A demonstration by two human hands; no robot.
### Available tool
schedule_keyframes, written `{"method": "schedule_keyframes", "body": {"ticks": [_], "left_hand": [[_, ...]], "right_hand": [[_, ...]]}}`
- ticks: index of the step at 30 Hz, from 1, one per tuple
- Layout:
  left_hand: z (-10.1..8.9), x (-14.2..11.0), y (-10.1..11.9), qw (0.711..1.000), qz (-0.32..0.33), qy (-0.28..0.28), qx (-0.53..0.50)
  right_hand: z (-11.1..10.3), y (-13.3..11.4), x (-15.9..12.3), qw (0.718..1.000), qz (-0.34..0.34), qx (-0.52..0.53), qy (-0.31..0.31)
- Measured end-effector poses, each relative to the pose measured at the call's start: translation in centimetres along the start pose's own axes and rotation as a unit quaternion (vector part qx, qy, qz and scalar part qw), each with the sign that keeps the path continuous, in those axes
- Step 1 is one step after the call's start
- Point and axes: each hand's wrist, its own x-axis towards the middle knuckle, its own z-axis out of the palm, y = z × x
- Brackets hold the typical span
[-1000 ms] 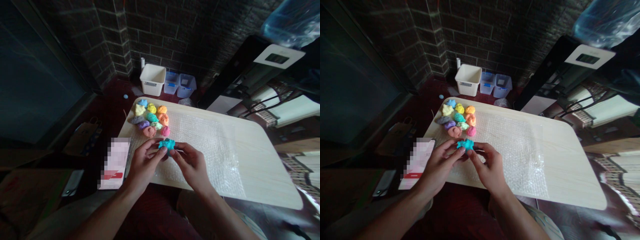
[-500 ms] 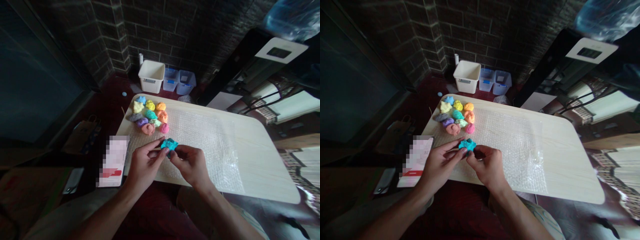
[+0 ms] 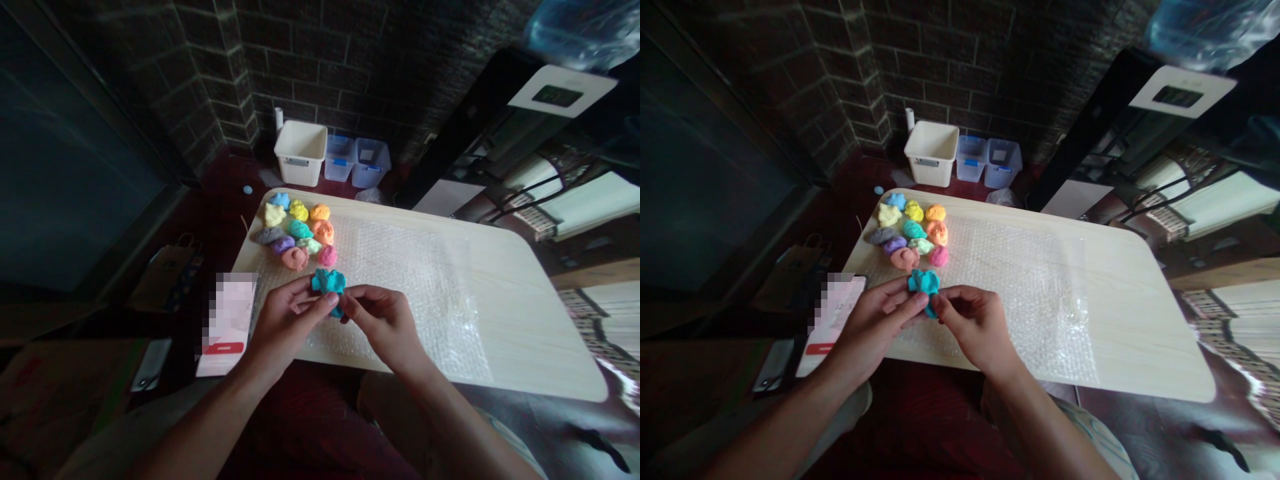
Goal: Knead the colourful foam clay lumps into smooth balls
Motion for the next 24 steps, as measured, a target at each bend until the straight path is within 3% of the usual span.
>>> {"method": "schedule_keyframes", "body": {"ticks": [9, 14, 24], "left_hand": [[0.0, -0.2, -0.5, 0.995, 0.051, -0.025, 0.084], [0.1, -0.2, -1.1, 0.987, 0.061, -0.003, 0.150], [-0.2, -0.1, -0.5, 0.994, 0.049, -0.014, 0.094]], "right_hand": [[0.4, 0.8, -0.5, 0.999, -0.015, -0.049, 0.017], [0.2, 0.9, -0.3, 0.995, -0.021, -0.090, 0.030], [0.3, 1.0, -0.2, 0.999, -0.019, -0.030, 0.017]]}}
